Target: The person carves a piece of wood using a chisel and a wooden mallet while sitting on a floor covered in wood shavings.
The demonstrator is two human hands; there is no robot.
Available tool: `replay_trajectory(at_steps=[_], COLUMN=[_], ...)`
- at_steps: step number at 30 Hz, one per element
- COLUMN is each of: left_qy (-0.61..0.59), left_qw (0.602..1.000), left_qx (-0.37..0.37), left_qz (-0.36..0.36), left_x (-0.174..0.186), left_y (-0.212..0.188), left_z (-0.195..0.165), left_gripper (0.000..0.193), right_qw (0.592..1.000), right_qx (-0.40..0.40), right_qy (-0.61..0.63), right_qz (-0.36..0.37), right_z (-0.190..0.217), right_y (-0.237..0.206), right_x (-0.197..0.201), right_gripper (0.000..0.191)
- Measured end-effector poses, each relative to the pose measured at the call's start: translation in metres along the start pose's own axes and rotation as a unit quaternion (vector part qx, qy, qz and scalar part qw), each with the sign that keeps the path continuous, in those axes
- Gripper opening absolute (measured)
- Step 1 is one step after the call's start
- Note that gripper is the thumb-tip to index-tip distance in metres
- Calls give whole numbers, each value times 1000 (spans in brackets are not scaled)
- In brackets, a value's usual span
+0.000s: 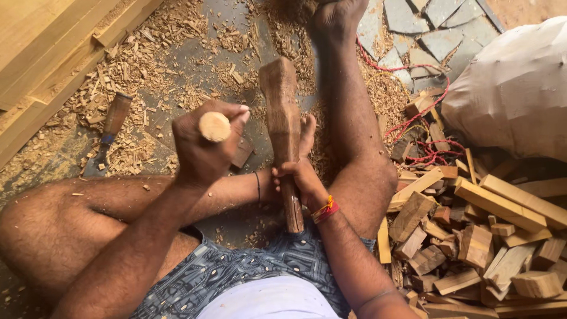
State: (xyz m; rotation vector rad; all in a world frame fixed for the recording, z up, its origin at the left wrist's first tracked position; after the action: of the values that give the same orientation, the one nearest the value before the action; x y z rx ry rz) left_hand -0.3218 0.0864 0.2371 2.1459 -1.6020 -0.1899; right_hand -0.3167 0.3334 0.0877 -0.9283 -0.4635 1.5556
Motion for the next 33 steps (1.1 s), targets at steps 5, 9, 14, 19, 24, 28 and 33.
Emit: replay_trajectory(at_steps=[5, 9, 14, 19, 24, 28, 33], left_qy=[-24, 82, 172, 5, 48, 90, -39], left_qw=[988, 991, 981, 995, 987, 981, 994], left_qx=[-33, -60, -59, -98, -2, -152, 9], left_qz=[149, 83, -61, 5, 150, 83, 105], left_x=[8, 25, 19, 28, 27, 27, 11], left_y=[8, 14, 23, 39, 40, 49, 74], left_z=[1, -3, -25, -48, -22, 2, 46], left_gripper=[9, 15, 24, 58, 57, 55, 52], right_qw=[1000, 1000, 1000, 1000, 999, 1000, 993], right_qx=[1, -16, 1, -2, 0, 8, 101], right_qy=[-2, -2, 14, 16, 17, -3, -54], right_qz=[-6, -10, 8, -11, -35, -14, 30], right_z=[0, -1, 0, -2, 0, 0, -3], right_y=[0, 2, 1, 2, 3, 1, -4], right_x=[1, -2, -5, -2, -5, -9, -9], right_gripper=[19, 21, 22, 24, 24, 21, 22])
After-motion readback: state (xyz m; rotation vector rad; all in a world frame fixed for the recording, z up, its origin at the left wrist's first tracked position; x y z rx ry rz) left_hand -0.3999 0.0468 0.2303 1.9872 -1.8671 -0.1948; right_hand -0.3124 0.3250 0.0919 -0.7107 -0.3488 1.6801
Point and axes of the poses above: each hand's wrist, its own y-axis towards the middle knuckle, its own x-axis out of the back of the hand, z = x × y, the point moved 4 cm from there along y, towards the middle knuckle, and after that the axes turned 10 degrees about y, right-handed, at the moved point
